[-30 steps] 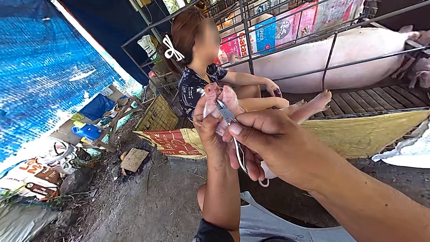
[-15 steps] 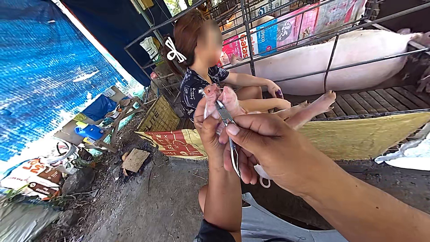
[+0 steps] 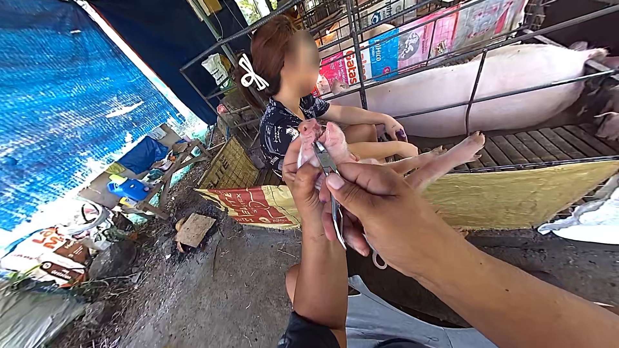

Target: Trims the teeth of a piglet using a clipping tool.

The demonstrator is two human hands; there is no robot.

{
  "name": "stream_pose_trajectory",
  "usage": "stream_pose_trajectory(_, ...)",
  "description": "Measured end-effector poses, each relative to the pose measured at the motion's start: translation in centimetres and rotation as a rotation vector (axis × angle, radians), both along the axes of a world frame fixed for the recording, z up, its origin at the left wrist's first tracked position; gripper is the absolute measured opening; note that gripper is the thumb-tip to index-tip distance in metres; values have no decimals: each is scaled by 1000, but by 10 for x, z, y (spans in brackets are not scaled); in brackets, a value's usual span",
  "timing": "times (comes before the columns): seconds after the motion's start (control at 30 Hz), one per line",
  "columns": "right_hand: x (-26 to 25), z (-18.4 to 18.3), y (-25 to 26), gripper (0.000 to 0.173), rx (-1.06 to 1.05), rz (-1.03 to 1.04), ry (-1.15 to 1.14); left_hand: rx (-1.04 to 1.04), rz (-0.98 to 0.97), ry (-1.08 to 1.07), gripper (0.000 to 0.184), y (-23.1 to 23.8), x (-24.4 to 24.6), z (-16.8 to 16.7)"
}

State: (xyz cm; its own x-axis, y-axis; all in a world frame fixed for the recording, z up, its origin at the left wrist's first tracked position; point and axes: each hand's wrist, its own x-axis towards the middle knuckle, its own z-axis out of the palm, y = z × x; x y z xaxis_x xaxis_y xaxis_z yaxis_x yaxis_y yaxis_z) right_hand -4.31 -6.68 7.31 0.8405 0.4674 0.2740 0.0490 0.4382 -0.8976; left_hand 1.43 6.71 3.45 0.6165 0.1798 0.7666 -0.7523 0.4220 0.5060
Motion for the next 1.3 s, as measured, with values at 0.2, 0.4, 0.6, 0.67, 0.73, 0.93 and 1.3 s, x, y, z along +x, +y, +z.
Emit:
stream_pose_trajectory(0.2, 14, -16, 2, 30, 16, -41, 65, -29, -11, 81, 29, -8, 11, -15)
stream_pose_trajectory(0.4, 25, -19, 3, 30, 50, -105, 79, -49, 21, 107, 30, -14, 23, -8)
stream_pose_trajectory(0.6, 17, -25, -31, 29, -47, -166, -307, -98, -51, 44, 30, -3, 38, -6)
stream_pose_trajectory(0.67, 27, -11, -69, 27, -280, -268, -611, -101, -97, -13, 34, 7, 43, -6)
stream_pose_trajectory(0.73, 47, 16, -102, 25, -517, -372, -897, -68, -131, -42, 36, 16, 44, -4)
stream_pose_trajectory(0.93, 103, 71, -116, 26, -978, -310, -1439, 83, -367, -56, 41, 29, 57, -6)
stream_pose_trajectory(1.3, 133, 50, -92, 27, -924, -63, -1438, 83, -642, -226, 28, 5, 65, -17)
